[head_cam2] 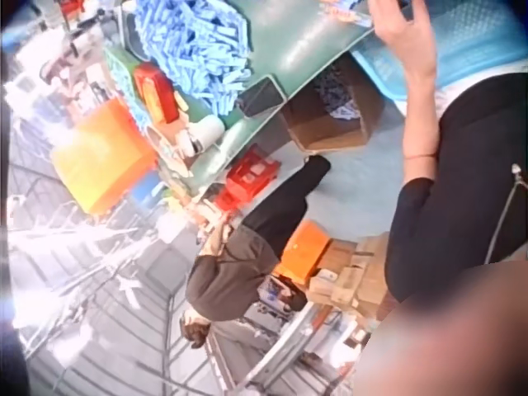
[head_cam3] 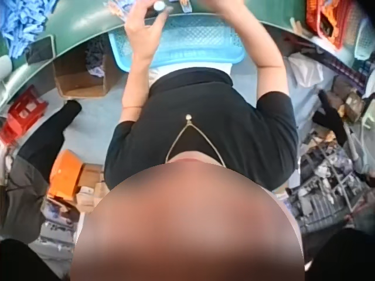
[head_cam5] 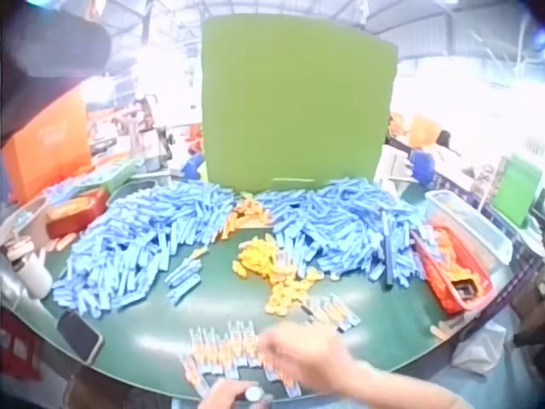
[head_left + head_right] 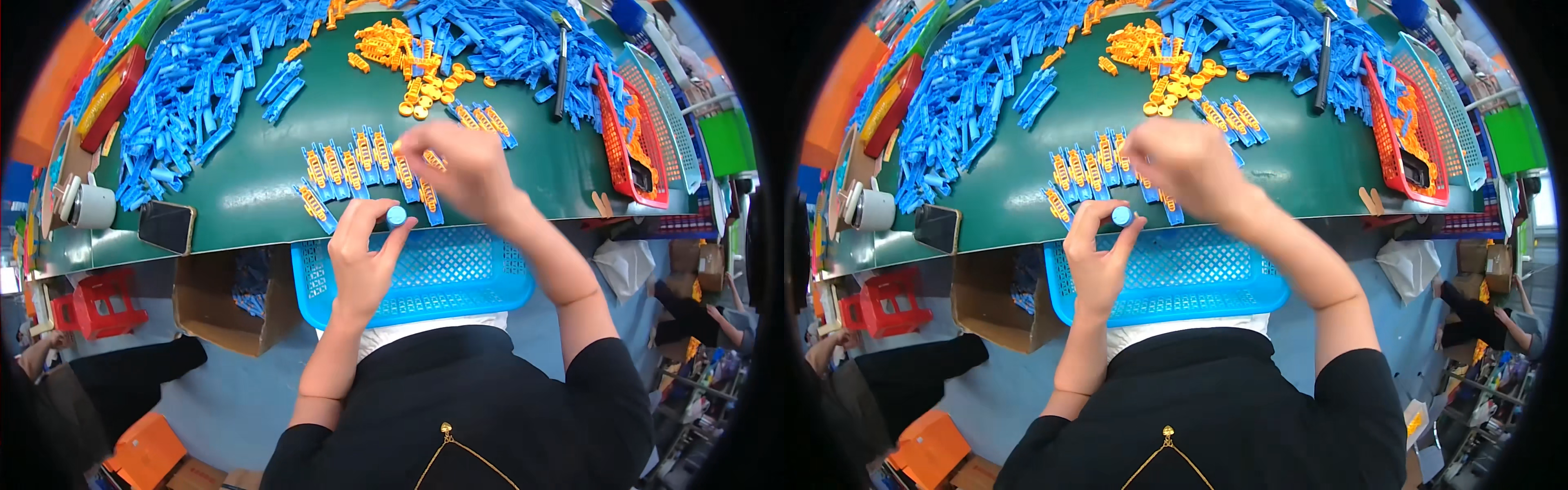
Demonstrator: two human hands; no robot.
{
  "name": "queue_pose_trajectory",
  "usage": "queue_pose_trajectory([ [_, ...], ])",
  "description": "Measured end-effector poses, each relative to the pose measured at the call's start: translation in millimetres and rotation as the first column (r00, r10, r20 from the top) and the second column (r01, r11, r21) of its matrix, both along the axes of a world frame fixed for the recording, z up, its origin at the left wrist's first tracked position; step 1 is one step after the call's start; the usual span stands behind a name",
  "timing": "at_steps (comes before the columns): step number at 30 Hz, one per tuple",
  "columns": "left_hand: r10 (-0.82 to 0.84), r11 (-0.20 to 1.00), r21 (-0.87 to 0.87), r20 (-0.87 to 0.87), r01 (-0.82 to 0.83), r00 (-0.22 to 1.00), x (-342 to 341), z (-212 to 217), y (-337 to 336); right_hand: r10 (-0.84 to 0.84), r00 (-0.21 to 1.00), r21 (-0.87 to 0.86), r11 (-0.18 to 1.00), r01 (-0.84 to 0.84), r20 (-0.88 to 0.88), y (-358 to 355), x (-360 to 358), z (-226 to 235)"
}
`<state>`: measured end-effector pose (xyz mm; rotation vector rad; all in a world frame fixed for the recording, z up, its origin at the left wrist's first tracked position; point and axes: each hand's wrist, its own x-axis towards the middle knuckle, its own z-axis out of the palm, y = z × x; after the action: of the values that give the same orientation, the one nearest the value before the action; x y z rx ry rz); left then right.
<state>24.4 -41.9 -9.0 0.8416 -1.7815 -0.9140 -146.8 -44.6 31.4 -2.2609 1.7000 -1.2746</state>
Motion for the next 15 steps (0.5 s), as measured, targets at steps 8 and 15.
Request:
queue_pose_trajectory([
  [8,-0.045,0.999,0.005,-0.018,0.045,0.999,1.3,-2.9,-2.3,0.269,0.936,0.003,0.961,-0.277,0.227,35.3,18.5,-8.2],
  [15,-0.065,0.998,0.011,0.035,0.065,0.997,4.5,-3.8,-4.5,0.282,0.917,0.13,0.936,-0.328,0.283,30.2,17.6,-5.1],
])
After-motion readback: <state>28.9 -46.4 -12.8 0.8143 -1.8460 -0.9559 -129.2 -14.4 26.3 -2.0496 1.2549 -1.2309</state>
